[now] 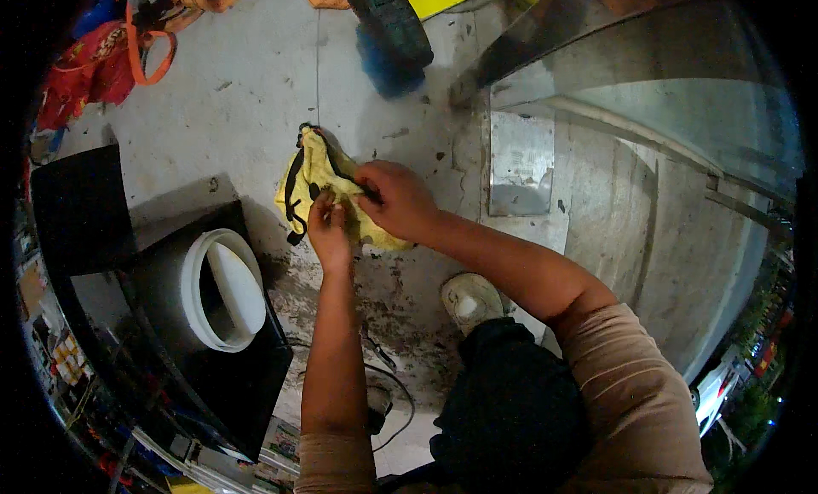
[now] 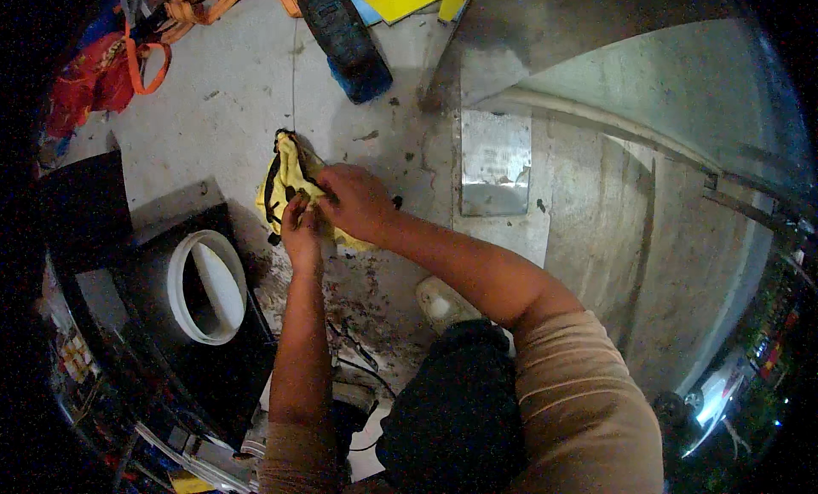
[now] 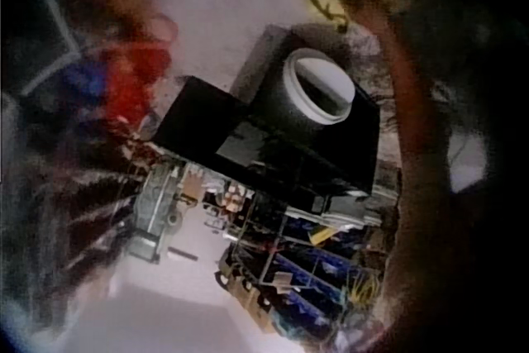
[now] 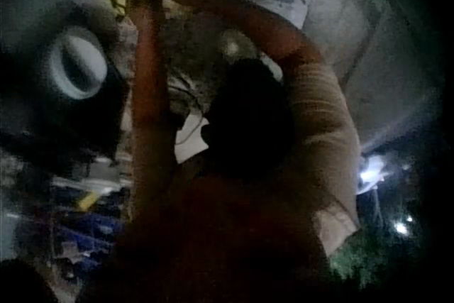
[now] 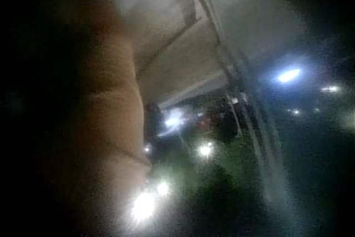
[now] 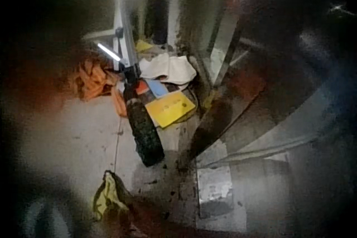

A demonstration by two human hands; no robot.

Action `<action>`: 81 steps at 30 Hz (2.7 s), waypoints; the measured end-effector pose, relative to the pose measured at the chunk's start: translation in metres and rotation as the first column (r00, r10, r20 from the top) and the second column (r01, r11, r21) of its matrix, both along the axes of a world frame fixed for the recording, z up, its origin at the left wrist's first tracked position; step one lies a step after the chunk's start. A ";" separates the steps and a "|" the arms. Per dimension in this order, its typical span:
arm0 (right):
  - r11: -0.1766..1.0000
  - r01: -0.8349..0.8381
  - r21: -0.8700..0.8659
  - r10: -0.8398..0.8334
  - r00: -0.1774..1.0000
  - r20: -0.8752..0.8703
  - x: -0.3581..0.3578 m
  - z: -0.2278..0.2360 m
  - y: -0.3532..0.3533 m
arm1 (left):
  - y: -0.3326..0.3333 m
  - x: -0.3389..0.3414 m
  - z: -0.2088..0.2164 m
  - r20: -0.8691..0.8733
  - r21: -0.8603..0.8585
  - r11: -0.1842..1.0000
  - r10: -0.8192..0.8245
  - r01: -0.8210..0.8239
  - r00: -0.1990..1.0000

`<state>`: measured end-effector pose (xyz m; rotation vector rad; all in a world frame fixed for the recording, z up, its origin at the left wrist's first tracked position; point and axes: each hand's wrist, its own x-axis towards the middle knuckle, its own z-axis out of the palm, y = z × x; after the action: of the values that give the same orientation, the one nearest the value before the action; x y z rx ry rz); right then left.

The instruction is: The person uses a power drill to drive screws into a black cabinet. They retrieve screws from a container and a yellow bag, then continue fastening the cabinet parts together.

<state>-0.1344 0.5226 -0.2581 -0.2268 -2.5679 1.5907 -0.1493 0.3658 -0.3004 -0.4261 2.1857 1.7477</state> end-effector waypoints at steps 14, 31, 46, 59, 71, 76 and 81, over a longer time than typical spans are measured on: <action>0.988 -0.056 0.145 0.033 0.986 0.161 0.037 -0.040 0.025 | -0.026 0.051 0.026 -0.220 -0.589 0.682 -0.651 0.434 0.726; 0.898 0.340 0.279 -0.396 0.900 0.181 0.117 -0.048 0.198 | 0.024 0.157 0.013 -0.218 -0.610 0.493 -0.858 0.621 0.466; 0.695 0.149 0.704 -0.246 0.968 0.039 0.142 -0.026 0.184 | -0.069 0.210 0.025 0.058 -0.399 0.550 -0.783 0.733 0.619; 0.808 -0.512 0.292 0.454 0.857 0.244 0.192 -0.010 0.072 | -0.104 0.217 0.052 0.239 -0.423 0.412 -0.808 0.807 0.538; 0.788 -0.412 0.457 0.352 0.911 0.214 0.170 0.075 0.084 | -0.341 0.202 0.225 0.483 -0.429 0.256 -0.745 0.866 0.459; 0.806 -0.433 0.404 0.388 0.901 0.191 0.147 0.133 0.081 | -0.427 0.258 0.260 0.526 -0.594 0.429 -0.434 0.681 0.732; 0.688 -0.569 0.450 0.503 0.821 0.270 0.113 0.216 0.086 | -0.519 0.308 0.220 0.267 -0.667 0.539 -0.471 0.514 0.841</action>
<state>-0.0218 0.6088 -0.0421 0.5546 -3.2380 0.9209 0.1586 -0.1531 -0.0806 0.0184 2.5431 0.5123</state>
